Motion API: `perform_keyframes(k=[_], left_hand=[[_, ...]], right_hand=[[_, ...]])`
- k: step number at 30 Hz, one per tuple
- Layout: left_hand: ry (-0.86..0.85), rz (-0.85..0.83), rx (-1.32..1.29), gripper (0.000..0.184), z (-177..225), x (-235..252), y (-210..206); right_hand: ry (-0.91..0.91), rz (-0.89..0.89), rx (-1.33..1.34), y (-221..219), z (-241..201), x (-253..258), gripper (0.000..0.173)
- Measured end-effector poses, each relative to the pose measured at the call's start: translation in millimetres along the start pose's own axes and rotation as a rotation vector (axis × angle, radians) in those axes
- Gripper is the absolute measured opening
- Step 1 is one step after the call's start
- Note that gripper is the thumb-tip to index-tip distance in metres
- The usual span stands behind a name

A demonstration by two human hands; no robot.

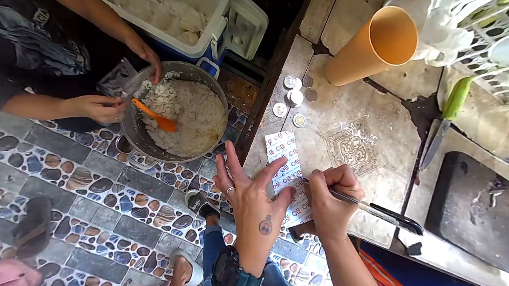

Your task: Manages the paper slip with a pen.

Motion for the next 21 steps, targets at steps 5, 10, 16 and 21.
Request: perform_keyframes(k=[5,10,16,21], left_hand=[[0.000,-0.008,-0.001,0.048,-2,0,0],[-0.003,-0.008,-0.009,0.046,-2,0,0],[-0.038,0.082,-0.185,0.045,0,-3,12],[0.121,0.005,-0.822,0.054,39,-52,37]], right_hand=[[-0.004,0.013,0.055,1,0,-1,0.026],[0.013,0.034,0.074,6,-16,-3,0.024],[0.000,0.053,0.228,30,-48,-14,0.007],[-0.363,-0.210,0.765,30,-90,-48,0.037]])
Point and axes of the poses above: each hand's wrist, its own x-axis towards the middle knuckle, its own y-axis out of the back of the hand, z = x × y, the point moved 5 cm from there along x, towards the middle knuckle, and after that the axes turned 7 degrees about -y, right-handed, at the moved point
